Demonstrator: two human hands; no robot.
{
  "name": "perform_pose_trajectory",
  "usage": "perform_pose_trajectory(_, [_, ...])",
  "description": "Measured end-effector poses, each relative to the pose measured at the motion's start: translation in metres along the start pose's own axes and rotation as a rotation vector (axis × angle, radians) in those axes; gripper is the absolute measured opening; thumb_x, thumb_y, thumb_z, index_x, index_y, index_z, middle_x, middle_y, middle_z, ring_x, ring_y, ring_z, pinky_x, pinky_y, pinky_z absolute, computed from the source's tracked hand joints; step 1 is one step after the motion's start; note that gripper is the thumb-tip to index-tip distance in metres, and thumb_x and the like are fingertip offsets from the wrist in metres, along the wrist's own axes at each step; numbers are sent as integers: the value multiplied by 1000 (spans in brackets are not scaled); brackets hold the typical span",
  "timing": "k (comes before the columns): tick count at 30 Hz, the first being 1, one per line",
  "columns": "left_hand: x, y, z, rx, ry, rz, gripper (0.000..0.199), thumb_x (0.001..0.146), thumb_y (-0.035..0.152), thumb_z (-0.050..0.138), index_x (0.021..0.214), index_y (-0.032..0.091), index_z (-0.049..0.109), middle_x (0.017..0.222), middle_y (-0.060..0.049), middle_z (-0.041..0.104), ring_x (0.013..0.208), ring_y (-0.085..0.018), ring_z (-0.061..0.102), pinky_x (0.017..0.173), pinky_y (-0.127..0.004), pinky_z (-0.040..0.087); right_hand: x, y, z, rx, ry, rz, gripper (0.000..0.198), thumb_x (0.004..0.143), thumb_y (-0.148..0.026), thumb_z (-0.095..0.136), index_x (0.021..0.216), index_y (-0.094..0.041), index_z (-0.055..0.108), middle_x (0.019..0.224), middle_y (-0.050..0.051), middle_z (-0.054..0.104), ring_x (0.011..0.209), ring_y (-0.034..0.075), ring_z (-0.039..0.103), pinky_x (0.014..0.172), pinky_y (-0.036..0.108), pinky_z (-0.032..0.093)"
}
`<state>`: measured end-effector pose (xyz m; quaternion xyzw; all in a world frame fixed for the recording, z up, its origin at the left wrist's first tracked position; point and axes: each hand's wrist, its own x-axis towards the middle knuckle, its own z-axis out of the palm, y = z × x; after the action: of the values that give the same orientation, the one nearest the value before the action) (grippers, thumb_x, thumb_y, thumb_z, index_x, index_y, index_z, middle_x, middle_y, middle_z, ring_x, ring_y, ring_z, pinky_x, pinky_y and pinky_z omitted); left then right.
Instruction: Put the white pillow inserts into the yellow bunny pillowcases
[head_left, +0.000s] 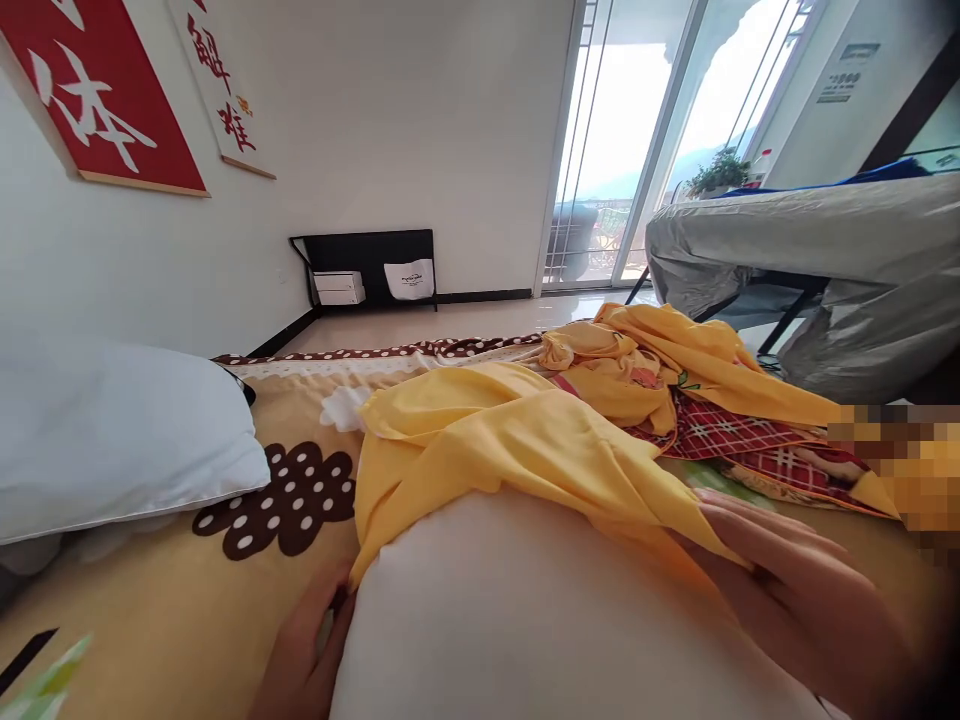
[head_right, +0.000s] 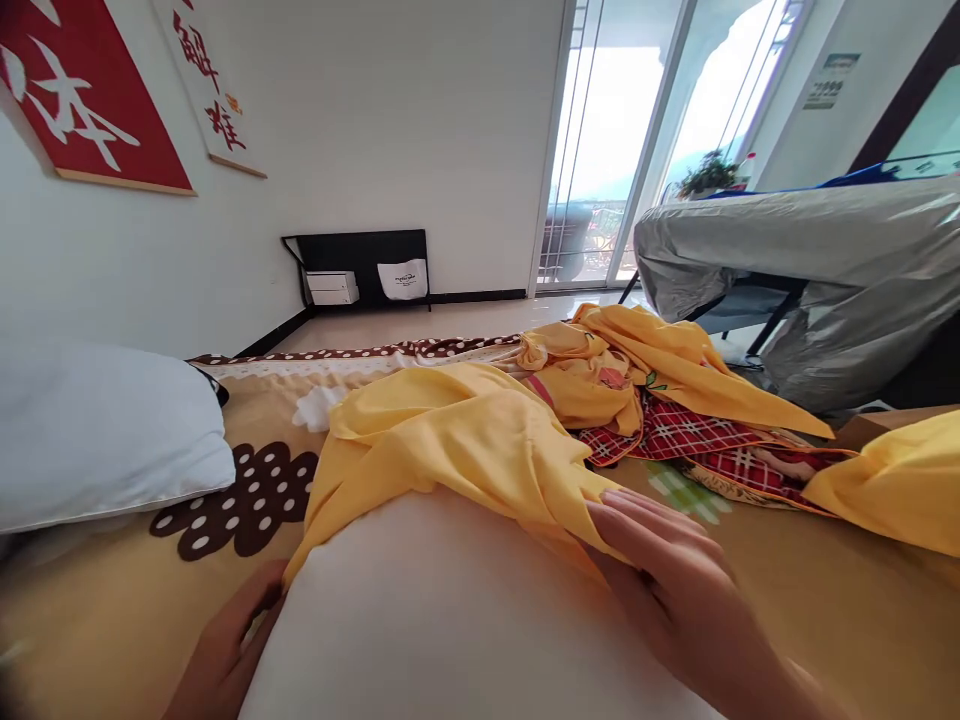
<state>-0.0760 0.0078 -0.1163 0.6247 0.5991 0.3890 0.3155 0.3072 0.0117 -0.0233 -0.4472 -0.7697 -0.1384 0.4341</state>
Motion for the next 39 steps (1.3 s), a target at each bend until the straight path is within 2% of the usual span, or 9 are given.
perform_pose_trajectory(5, [3, 12, -14, 51, -87, 197, 35, 82, 54, 46, 88, 22, 60, 83, -7, 63, 74, -23, 56, 71, -34, 46, 30, -58, -39, -112, -154, -333, 22, 95, -23, 42, 86, -24, 62, 73, 3, 61, 68, 16, 51, 64, 30, 39])
perform_pose_trajectory(9, [-22, 16, -15, -233, -62, 46, 51, 72, 55, 54, 107, 18, 56, 108, -11, 63, 90, -26, 60, 75, -35, 49, 16, -79, -44, -67, -177, -235, 22, 96, -22, 40, 88, -21, 61, 88, 5, 63, 77, 16, 52, 72, 30, 39])
perform_pose_trajectory(13, [-76, 13, -11, -461, -89, -92, 54, 68, 55, 58, 105, 15, 56, 111, -12, 62, 93, -25, 62, 72, -32, 51, -14, -94, -38, 76, -146, -105, 23, 96, -25, 39, 89, -20, 61, 94, 7, 62, 83, 17, 54, 74, 29, 42])
perform_pose_trajectory(17, [-126, 22, -23, -415, -82, -117, 53, 72, 57, 56, 107, 16, 56, 107, -9, 63, 78, -18, 62, 58, -25, 48, -22, -116, -45, -68, -240, -144, 29, 96, -23, 35, 90, -21, 63, 99, 8, 63, 88, 19, 55, 78, 33, 39])
perform_pose_trajectory(21, [-162, 44, -39, -312, -169, -183, 69, 76, 65, 51, 129, 22, 43, 114, -10, 63, 67, -18, 63, 44, -24, 43, -15, -131, -54, -207, -336, -70, 30, 95, -22, 33, 94, -21, 63, 101, 8, 63, 82, 18, 56, 71, 29, 37])
perform_pose_trajectory(24, [-182, 52, -34, -248, -215, -88, 87, 69, 63, 64, 140, 21, 34, 131, -15, 55, 107, -29, 60, 77, -35, 53, -14, -138, -52, -256, -408, 12, 28, 94, -21, 34, 94, -21, 62, 93, 7, 63, 71, 16, 55, 60, 27, 32])
perform_pose_trajectory(27, [-193, 49, -21, -215, -189, 10, 97, 63, 58, 72, 142, 18, 32, 149, -14, 34, 135, -30, 36, 108, -39, 34, -17, -145, -49, -237, -440, -33, 22, 87, -12, 41, 86, -20, 62, 86, 6, 63, 75, 17, 56, 62, 26, 31])
perform_pose_trajectory(33, [-192, 55, -20, -358, -111, 82, 92, 60, 54, 72, 138, 16, 39, 144, -14, 42, 130, -32, 41, 105, -39, 38, 6, -153, -64, -181, -314, 22, 22, 89, -15, 37, 86, -19, 58, 88, 9, 62, 79, 19, 54, 65, 27, 34])
perform_pose_trajectory(39, [-190, 78, -36, -340, -183, 147, 68, 62, 43, 68, 125, 23, 53, 130, -7, 56, 115, -32, 53, 96, -41, 43, 36, -163, -91, -68, -75, 105, 29, 94, -24, 28, 93, -18, 56, 93, 10, 62, 85, 20, 55, 72, 28, 40])
